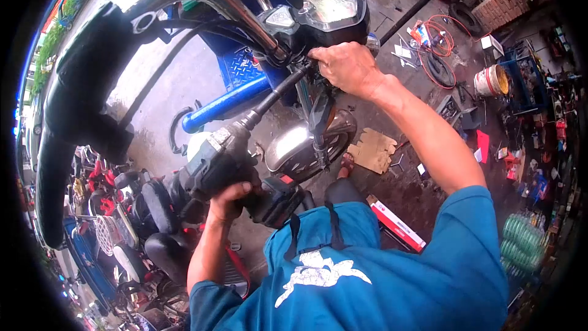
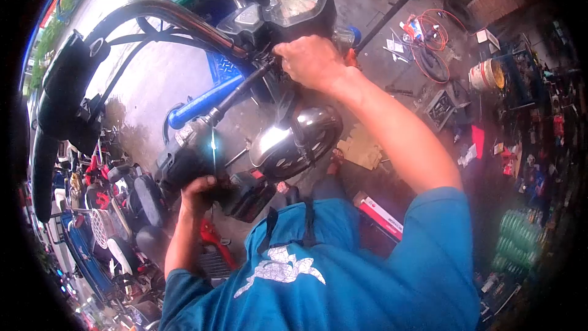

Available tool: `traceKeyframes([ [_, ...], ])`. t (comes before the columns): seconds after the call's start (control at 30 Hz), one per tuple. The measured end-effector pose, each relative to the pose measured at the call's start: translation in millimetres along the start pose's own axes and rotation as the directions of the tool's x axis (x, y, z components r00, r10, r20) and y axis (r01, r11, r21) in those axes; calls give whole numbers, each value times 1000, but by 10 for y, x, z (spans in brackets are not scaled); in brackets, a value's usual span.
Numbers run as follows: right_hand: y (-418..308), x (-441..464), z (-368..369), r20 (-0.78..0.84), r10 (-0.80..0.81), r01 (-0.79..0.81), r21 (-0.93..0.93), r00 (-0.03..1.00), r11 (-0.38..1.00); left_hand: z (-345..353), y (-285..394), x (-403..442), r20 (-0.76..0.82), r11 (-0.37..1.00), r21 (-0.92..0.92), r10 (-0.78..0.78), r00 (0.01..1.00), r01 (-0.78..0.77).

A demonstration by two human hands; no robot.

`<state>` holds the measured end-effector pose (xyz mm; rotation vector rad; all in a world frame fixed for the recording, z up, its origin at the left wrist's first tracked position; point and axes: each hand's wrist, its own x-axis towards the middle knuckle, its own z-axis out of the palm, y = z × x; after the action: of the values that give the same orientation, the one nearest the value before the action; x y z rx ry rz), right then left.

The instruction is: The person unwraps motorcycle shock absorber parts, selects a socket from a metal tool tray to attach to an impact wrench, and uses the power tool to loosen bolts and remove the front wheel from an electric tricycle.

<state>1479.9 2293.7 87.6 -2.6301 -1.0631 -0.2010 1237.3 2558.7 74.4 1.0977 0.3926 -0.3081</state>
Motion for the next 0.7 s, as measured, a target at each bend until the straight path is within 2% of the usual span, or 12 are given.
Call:
traceKeyframes([
  [0.03, -4, 4, -5, -5, 8, -8, 4, 1000, 1000, -44, -52, 26, 60, 999, -9, 33, 998, -32],
  [0.17, -14, 0, -16, 27, 38, -38, -16, 999, 999, -409, -278, 76, -34, 964, 256, 78, 996, -67],
  [0.37, -11, 20, -57, 58, 36, -36, 6, 998, 999, -540, -357, 152, -13, 943, 292, 169, 986, -158],
  [0.7, 13, 26, -24, 41, 10, -13, 71, 999, 997, -484, -233, 166, 56, 917, 337, 209, 976, -216],
])
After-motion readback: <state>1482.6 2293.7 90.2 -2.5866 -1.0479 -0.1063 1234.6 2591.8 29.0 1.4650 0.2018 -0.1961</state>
